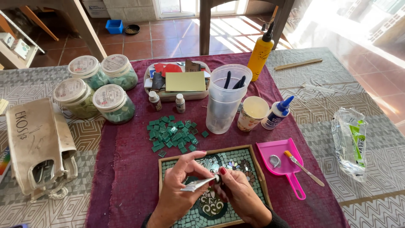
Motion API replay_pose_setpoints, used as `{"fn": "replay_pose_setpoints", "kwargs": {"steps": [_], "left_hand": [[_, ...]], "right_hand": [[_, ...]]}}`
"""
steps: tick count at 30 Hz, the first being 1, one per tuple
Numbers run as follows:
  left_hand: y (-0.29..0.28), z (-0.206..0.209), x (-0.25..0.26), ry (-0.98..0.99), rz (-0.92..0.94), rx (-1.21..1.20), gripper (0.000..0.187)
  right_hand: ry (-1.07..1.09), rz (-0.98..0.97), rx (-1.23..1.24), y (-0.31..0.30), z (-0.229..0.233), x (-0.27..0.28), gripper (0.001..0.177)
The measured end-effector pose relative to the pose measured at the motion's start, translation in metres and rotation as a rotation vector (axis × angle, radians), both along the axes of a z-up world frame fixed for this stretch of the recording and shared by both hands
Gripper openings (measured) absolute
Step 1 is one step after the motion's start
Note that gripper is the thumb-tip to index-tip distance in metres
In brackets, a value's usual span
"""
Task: The person is mixing silver paint and applying it to a mosaic-decorated tray.
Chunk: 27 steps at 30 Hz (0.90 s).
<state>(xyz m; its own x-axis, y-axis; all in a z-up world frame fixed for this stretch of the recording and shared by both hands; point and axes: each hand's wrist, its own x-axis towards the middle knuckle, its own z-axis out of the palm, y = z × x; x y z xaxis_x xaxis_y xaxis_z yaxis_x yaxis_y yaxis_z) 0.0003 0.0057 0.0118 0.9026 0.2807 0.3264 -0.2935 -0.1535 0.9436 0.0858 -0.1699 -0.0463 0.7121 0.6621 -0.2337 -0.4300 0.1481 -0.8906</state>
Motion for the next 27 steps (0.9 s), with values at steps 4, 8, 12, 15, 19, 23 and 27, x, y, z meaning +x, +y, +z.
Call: {"fn": "replay_pose_setpoints", "kwargs": {"steps": [4, 8, 12, 15, 19, 23, 27], "left_hand": [[0.008, -0.002, -0.004, -0.093, -0.225, 0.182, 0.070], [0.009, 0.011, -0.010, -0.137, -0.334, 0.231, 0.065], [0.012, 0.003, -0.003, -0.140, -0.366, 0.097, 0.061], [0.042, -0.022, 0.028, -0.022, -0.156, -0.277, 0.059], [0.088, -0.067, 0.077, 0.169, 0.437, -0.561, 0.069], [0.126, -0.102, 0.107, 0.188, 0.590, -0.403, 0.063], [0.169, -0.135, 0.119, 0.197, 0.730, -0.359, 0.055]], "right_hand": [[0.430, 0.387, 0.069, -0.014, -0.006, -0.002, 0.050], [0.774, 0.532, 0.105, -0.030, -0.025, -0.015, 0.051], [0.701, 0.531, 0.113, -0.042, -0.051, -0.023, 0.046], [0.507, 0.424, 0.215, -0.036, -0.045, -0.013, 0.047], [0.229, 0.126, 0.088, -0.045, -0.026, 0.010, 0.042], [-0.270, 0.097, -0.244, -0.057, 0.010, 0.038, 0.032], [-0.963, -0.139, -0.732, -0.059, 0.048, 0.071, 0.009]]}}
